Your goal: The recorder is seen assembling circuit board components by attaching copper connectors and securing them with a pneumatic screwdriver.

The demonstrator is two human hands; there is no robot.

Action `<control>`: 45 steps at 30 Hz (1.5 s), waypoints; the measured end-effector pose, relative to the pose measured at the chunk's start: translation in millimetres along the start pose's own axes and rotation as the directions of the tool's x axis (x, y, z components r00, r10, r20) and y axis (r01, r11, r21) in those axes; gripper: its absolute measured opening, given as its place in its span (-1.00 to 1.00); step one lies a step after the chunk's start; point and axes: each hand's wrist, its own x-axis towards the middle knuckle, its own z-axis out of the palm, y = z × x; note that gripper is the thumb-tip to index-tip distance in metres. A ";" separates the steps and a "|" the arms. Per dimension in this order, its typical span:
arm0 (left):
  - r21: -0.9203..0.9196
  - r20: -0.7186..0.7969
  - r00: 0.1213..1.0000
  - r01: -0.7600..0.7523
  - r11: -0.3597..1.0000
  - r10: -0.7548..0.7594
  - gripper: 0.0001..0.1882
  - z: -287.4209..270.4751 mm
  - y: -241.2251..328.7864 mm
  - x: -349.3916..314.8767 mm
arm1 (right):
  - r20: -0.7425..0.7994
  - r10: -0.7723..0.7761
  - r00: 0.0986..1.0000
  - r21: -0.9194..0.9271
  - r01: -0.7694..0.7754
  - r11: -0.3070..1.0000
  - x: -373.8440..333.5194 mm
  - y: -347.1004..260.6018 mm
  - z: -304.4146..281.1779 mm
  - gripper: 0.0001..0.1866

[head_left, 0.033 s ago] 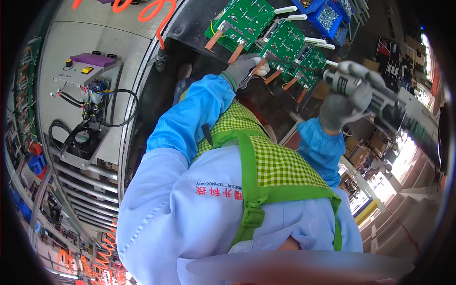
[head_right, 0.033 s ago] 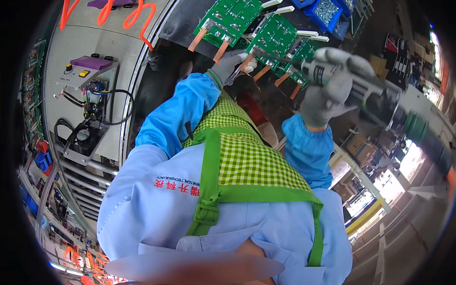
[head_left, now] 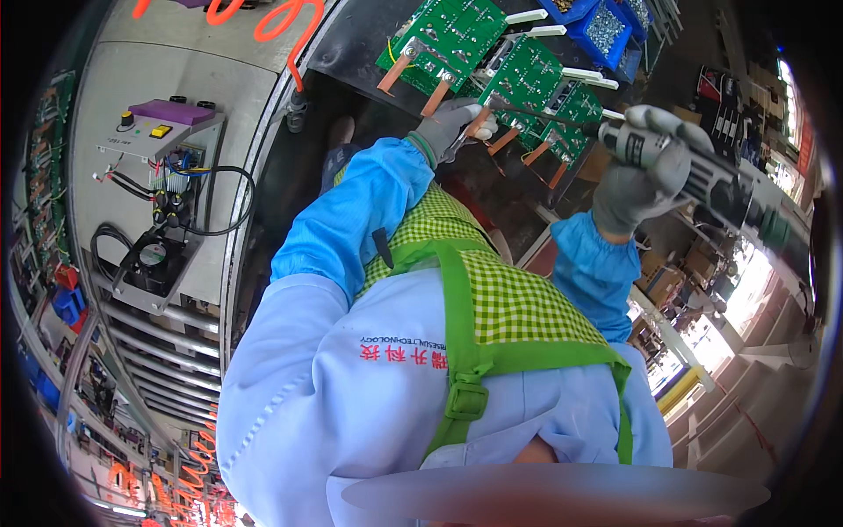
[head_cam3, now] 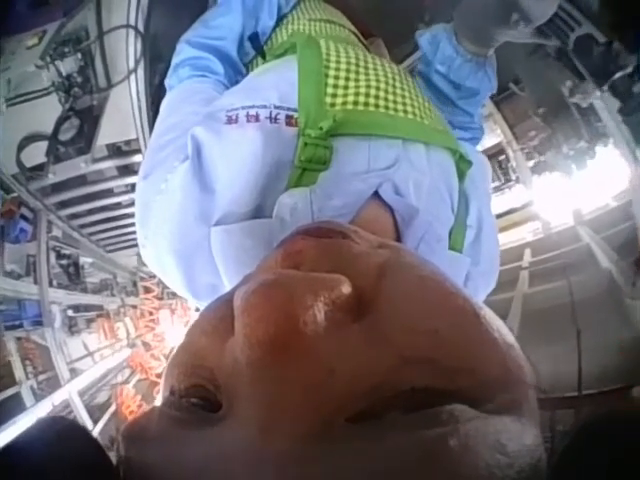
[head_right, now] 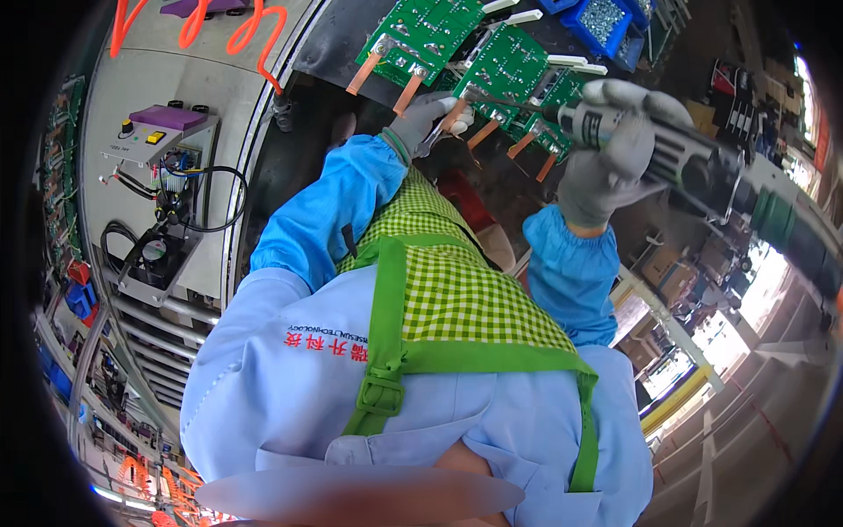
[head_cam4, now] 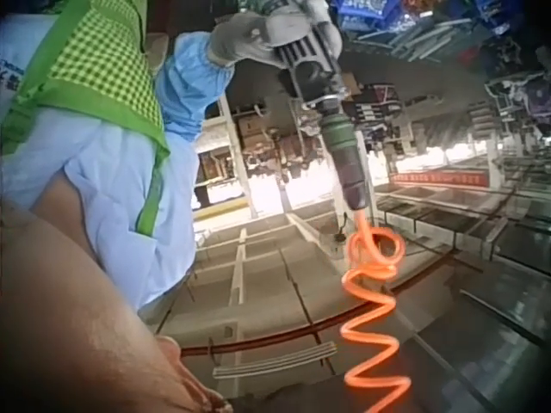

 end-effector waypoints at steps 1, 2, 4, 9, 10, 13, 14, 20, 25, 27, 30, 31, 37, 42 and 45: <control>-0.009 -0.031 1.000 0.007 1.000 -0.007 -0.74 3.6 1.2 -1.6 | -0.039 0.026 0.999 0.020 -0.025 0.999 1.4 3.5 2.3 -0.70; -0.019 -0.062 0.998 0.013 1.000 -0.014 -0.74 6.4 2.0 -1.5 | -0.077 0.053 0.996 0.041 -0.050 0.998 3.5 6.0 2.2 -0.71; 0.006 -0.042 0.999 -0.004 1.000 0.004 -0.74 4.9 2.0 -2.5 | -0.070 0.063 0.996 0.025 -0.062 0.998 9.0 6.7 2.1 -0.70; 0.066 -0.041 0.999 0.019 0.998 -0.016 -0.69 -2.2 -0.7 -4.8 | -0.098 0.049 0.994 -0.035 -0.053 0.998 -4.3 -1.0 -1.5 -0.60; 0.064 -0.035 0.999 0.018 0.998 -0.015 -0.69 2.6 1.8 -4.2 | -0.073 -0.052 0.996 -0.129 0.042 0.991 -8.6 -4.8 0.4 -0.60; 0.018 -0.059 0.997 0.046 0.999 -0.045 -0.68 9.1 11.3 -4.3 | -0.023 -0.054 0.998 -0.039 0.053 0.998 -4.8 -3.8 -10.1 -0.56; 0.020 -0.059 0.997 0.044 0.999 -0.043 -0.68 9.2 12.7 -3.6 | -0.069 0.028 0.997 -0.027 -0.030 0.999 1.1 -8.1 -9.1 -0.56; 0.184 -0.141 0.990 0.036 0.982 -0.009 -0.70 10.6 10.3 3.2 | -0.132 -0.004 0.991 0.023 0.007 1.000 37.2 -18.1 -17.4 -0.64; 0.066 -0.191 0.956 0.239 0.969 -0.223 -0.62 22.3 21.8 -8.4 | -0.123 0.076 0.990 -0.019 -0.079 0.997 48.4 -4.7 -33.9 -0.61; 0.052 -0.197 0.961 0.206 0.977 -0.192 -0.66 26.8 26.9 -24.9 | -0.079 0.078 0.994 0.091 -0.071 0.993 40.3 20.3 -20.6 -0.63; 0.020 -0.141 0.978 0.159 0.987 -0.155 -0.69 33.8 32.0 -29.5 | 0.055 0.159 0.986 0.380 -0.168 0.910 57.7 25.2 -27.5 -0.69; 0.032 -0.109 0.982 0.162 0.986 -0.157 -0.66 31.9 34.6 -32.4 | -0.019 0.064 0.998 0.140 -0.061 0.988 60.6 24.2 -27.8 -0.66; 0.023 -0.121 0.973 0.198 0.980 -0.194 -0.70 36.5 29.9 -33.8 | 0.028 0.017 0.999 0.453 -0.028 0.891 62.5 31.8 -26.0 -0.67; 0.006 -0.127 0.974 0.188 0.982 -0.185 -0.65 23.5 20.5 -23.0 | -0.067 -0.100 0.993 0.027 0.101 0.994 83.6 10.4 -25.9 -0.67; 0.033 -0.139 0.975 0.182 0.983 -0.175 -0.65 23.7 21.4 -21.3 | 0.060 -0.150 0.987 -0.040 0.152 0.987 94.0 -6.1 -33.2 -0.75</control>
